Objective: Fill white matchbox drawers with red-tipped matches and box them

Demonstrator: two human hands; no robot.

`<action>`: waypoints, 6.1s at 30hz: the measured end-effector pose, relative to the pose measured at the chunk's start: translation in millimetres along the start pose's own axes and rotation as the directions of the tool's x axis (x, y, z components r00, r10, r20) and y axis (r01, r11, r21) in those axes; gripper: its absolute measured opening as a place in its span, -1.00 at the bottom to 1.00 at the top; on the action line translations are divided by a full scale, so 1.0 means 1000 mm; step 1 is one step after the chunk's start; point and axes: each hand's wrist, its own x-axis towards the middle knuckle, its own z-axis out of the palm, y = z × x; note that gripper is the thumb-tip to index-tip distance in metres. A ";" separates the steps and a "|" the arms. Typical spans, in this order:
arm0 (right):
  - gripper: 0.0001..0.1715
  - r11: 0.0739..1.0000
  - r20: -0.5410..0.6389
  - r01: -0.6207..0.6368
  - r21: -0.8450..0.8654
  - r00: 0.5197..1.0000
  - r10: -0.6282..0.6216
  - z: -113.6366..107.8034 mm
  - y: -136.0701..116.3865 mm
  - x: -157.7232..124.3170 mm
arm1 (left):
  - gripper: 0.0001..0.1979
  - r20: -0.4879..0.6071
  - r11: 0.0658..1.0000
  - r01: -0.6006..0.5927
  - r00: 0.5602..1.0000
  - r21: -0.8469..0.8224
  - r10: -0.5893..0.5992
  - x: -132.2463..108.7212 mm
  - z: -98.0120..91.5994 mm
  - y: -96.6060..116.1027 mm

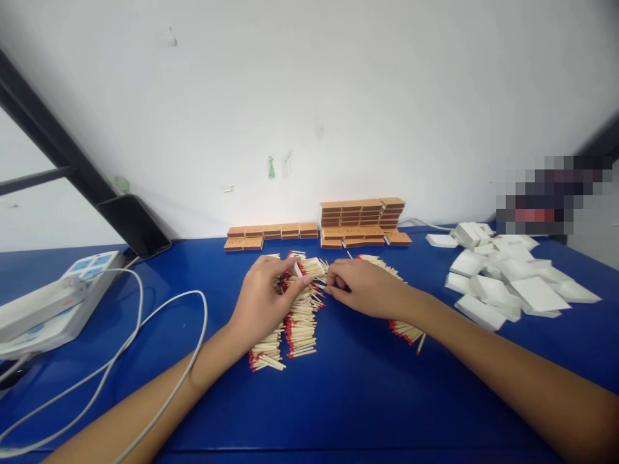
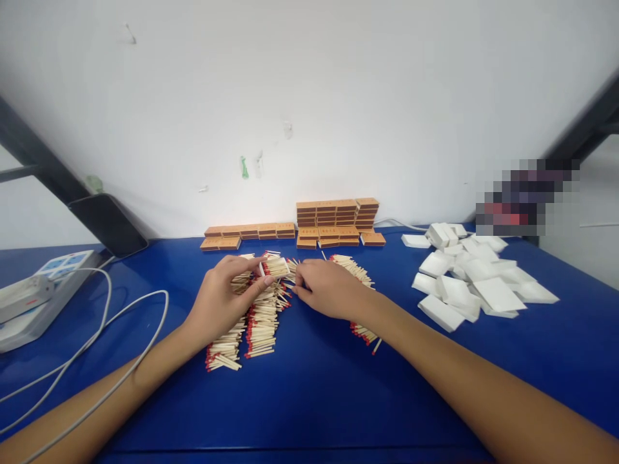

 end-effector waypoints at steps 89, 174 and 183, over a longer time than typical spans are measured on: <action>-0.65 0.863 -0.348 -0.497 -0.091 0.828 0.440 -0.064 0.125 -0.003 | -0.72 0.059 0.990 0.043 0.998 -0.137 -0.035 -0.002 0.000 0.005; -0.50 0.517 -0.177 0.072 0.853 0.972 0.157 -0.012 -0.057 -0.020 | -0.46 0.008 0.954 -0.078 0.996 -0.288 0.084 0.003 -0.016 0.023; -0.41 0.754 -0.369 0.092 0.650 0.906 0.207 -0.012 -0.026 -0.005 | -0.64 0.060 0.986 -0.137 0.989 0.095 0.132 0.050 -0.043 -0.029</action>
